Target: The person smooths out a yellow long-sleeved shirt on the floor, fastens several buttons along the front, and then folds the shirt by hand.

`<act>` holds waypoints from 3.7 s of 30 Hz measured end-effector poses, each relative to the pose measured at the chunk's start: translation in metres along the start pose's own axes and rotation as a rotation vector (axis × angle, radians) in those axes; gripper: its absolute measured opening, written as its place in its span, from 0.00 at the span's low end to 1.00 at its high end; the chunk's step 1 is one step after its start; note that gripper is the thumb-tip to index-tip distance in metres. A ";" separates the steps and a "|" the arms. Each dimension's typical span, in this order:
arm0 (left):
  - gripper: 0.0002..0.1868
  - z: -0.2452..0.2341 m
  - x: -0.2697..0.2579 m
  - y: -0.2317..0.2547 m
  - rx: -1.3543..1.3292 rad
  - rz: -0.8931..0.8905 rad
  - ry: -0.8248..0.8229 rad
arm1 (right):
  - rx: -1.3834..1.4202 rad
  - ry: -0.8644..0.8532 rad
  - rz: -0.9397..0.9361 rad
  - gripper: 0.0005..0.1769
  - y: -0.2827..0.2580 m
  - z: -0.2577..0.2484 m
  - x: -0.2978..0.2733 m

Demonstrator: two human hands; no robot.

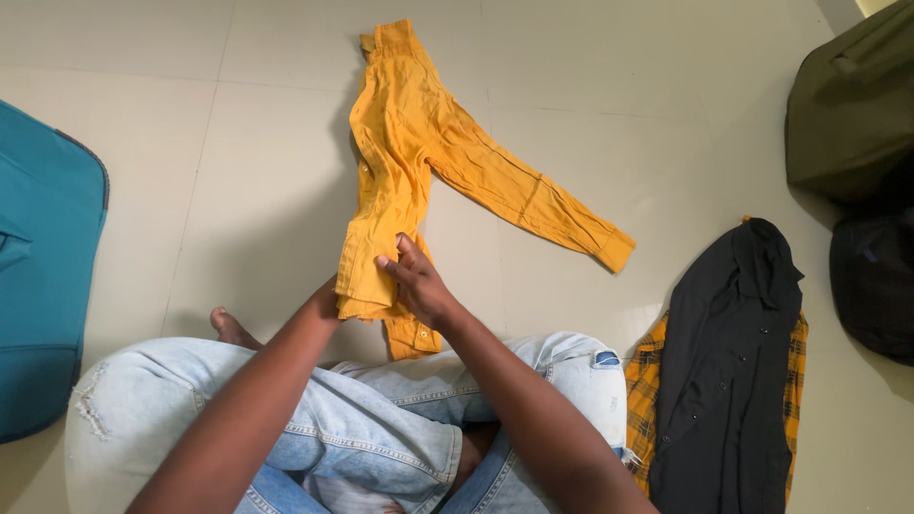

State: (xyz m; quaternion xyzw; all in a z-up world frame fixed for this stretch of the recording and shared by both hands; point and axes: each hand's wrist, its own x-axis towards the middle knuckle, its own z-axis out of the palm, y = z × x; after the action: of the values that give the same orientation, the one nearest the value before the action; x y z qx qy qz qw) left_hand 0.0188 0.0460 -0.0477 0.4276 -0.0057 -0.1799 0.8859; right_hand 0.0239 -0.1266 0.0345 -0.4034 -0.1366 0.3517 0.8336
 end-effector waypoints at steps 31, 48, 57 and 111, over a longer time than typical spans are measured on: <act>0.44 -0.059 -0.001 0.092 1.865 -0.348 0.492 | -1.778 0.585 0.228 0.23 -0.097 -0.218 0.011; 0.40 -0.091 0.036 0.104 1.838 -0.300 0.606 | -1.998 0.728 -0.057 0.24 -0.092 -0.278 0.049; 0.46 -0.082 0.055 0.049 1.943 -0.129 0.413 | -1.967 0.276 -0.058 0.27 -0.023 -0.182 0.086; 0.34 -0.049 -0.016 0.046 0.746 -0.545 0.379 | -1.652 0.595 0.357 0.20 -0.078 -0.199 -0.045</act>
State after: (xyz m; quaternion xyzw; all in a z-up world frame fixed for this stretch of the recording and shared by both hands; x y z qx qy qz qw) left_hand 0.0259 0.1141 -0.0413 0.7264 0.2035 -0.3094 0.5789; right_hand 0.1313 -0.3061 -0.0300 -0.9646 -0.0596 0.1462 0.2111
